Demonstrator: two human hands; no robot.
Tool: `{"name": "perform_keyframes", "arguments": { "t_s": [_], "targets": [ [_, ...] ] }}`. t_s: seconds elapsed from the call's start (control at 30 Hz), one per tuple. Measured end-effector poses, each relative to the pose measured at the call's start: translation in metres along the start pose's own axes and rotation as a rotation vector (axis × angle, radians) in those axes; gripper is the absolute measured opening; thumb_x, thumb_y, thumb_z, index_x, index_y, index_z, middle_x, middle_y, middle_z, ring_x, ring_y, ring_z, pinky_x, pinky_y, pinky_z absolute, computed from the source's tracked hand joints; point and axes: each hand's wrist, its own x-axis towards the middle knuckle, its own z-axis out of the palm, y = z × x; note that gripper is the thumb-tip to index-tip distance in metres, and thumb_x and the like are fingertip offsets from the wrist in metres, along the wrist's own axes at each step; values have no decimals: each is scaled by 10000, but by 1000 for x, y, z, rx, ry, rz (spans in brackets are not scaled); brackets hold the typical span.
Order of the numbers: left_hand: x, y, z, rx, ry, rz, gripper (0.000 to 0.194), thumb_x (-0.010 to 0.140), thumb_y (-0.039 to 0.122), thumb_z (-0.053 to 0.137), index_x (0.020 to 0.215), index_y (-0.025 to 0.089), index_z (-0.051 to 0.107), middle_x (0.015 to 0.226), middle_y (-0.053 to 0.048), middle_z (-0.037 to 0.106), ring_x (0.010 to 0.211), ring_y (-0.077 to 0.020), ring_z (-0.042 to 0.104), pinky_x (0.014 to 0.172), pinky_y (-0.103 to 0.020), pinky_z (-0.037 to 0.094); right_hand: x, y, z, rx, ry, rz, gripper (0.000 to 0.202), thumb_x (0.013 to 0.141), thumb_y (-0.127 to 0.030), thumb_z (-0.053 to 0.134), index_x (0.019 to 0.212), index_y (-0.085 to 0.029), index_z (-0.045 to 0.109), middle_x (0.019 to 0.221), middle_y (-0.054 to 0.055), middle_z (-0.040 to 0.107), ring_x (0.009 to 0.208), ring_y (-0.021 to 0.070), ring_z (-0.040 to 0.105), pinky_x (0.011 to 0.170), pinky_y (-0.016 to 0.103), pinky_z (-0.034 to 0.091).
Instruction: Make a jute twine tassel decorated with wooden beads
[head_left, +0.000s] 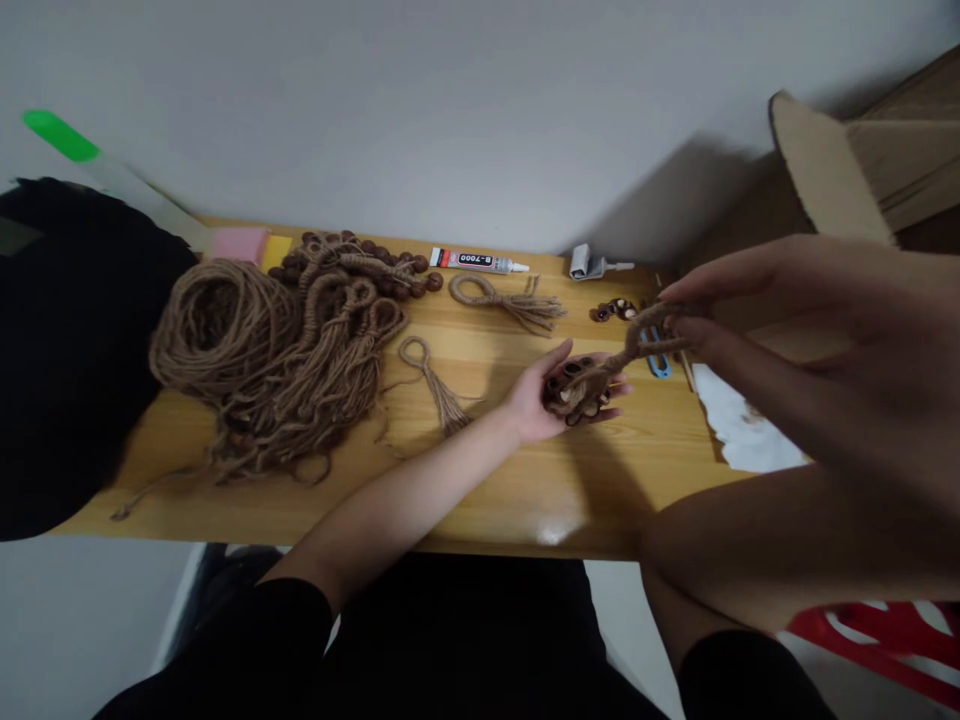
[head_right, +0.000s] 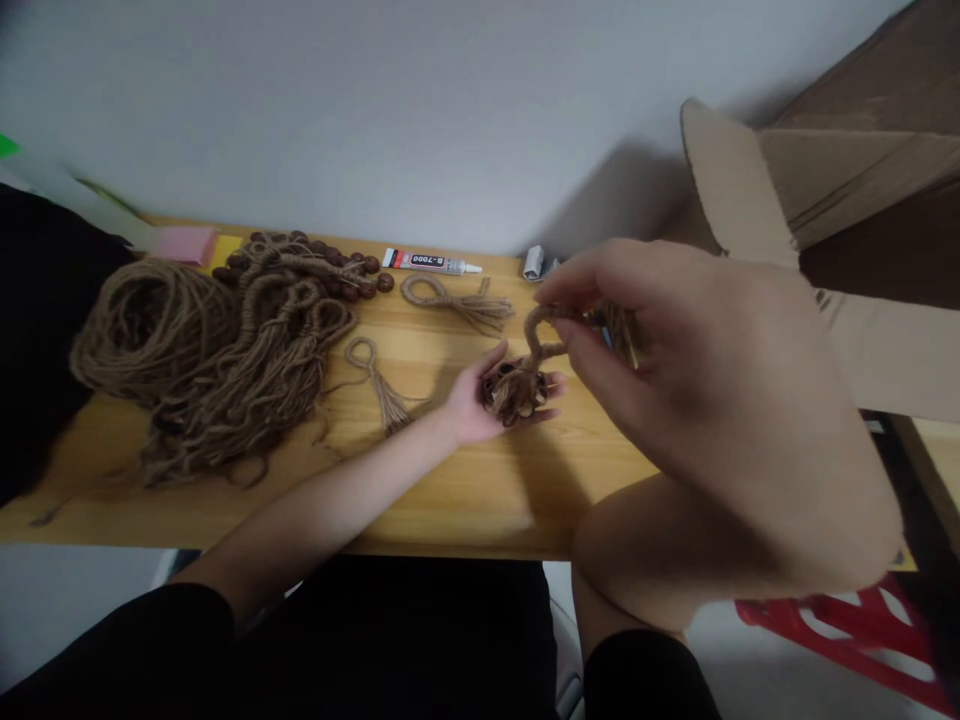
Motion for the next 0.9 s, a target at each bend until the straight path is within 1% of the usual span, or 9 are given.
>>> {"name": "perform_keyframes", "arguments": {
  "t_s": [0.13,0.27,0.33,0.47,0.53,0.6,0.67,0.77,0.9],
  "targets": [
    [1,1,0,-2,20,3,431,949,418,314,1024,116,613,914,-128,719,997,-268,667,986,-492,423,0,11,6,-16,2,14,163,843,-365,588,987,-361,665,819,-20,696,608,184,580,530,370,385],
    [-1,1,-1,7,-10,0,453,947,422,315,1004,106,635,901,-141,716,972,-271,669,1005,-524,391,3,13,11,1,3,-15,169,842,-344,582,994,-355,656,864,-20,695,698,187,606,592,359,398],
    [-2,1,0,7,-19,-2,457,947,412,306,971,106,646,889,-145,718,923,-266,681,975,-517,418,5,7,11,-48,-17,-22,170,862,-336,535,985,-330,653,877,-13,699,726,203,611,630,370,394],
    [-4,1,2,5,-31,-11,442,946,373,298,934,114,656,875,-152,721,869,-265,693,878,-472,487,10,-6,10,-153,-82,-53,183,872,-253,468,910,-264,646,810,-5,703,641,192,596,604,347,393],
    [-5,1,3,7,-19,-20,435,944,366,300,910,117,655,853,-150,719,856,-266,695,840,-455,504,13,-9,9,-160,-99,-56,200,846,-208,463,905,-264,646,809,-12,710,618,184,594,583,334,395],
    [-5,1,5,8,-1,-25,424,939,358,309,898,116,654,835,-148,717,858,-268,696,831,-450,508,14,-9,10,-145,-122,-43,214,831,-202,458,892,-274,650,796,-15,713,611,185,602,574,330,401],
    [-6,1,6,2,17,-26,413,934,349,318,898,114,656,821,-147,716,869,-271,695,854,-460,500,14,-6,11,-125,-128,-32,199,828,-231,462,850,-282,653,750,-12,706,598,188,606,566,329,404],
    [-7,2,7,-13,50,-19,423,932,348,313,933,109,662,832,-152,716,933,-284,685,935,-502,454,14,-1,13,-151,-85,-19,163,816,-271,490,802,-281,652,680,-10,686,558,184,590,531,323,391],
    [-7,3,8,-39,81,-3,469,929,394,298,1058,102,641,990,-184,704,1073,-311,635,1024,-558,356,12,2,13,-229,-38,-56,154,806,-225,510,741,-261,645,594,-17,638,493,155,533,494,308,353]
  ]
}}
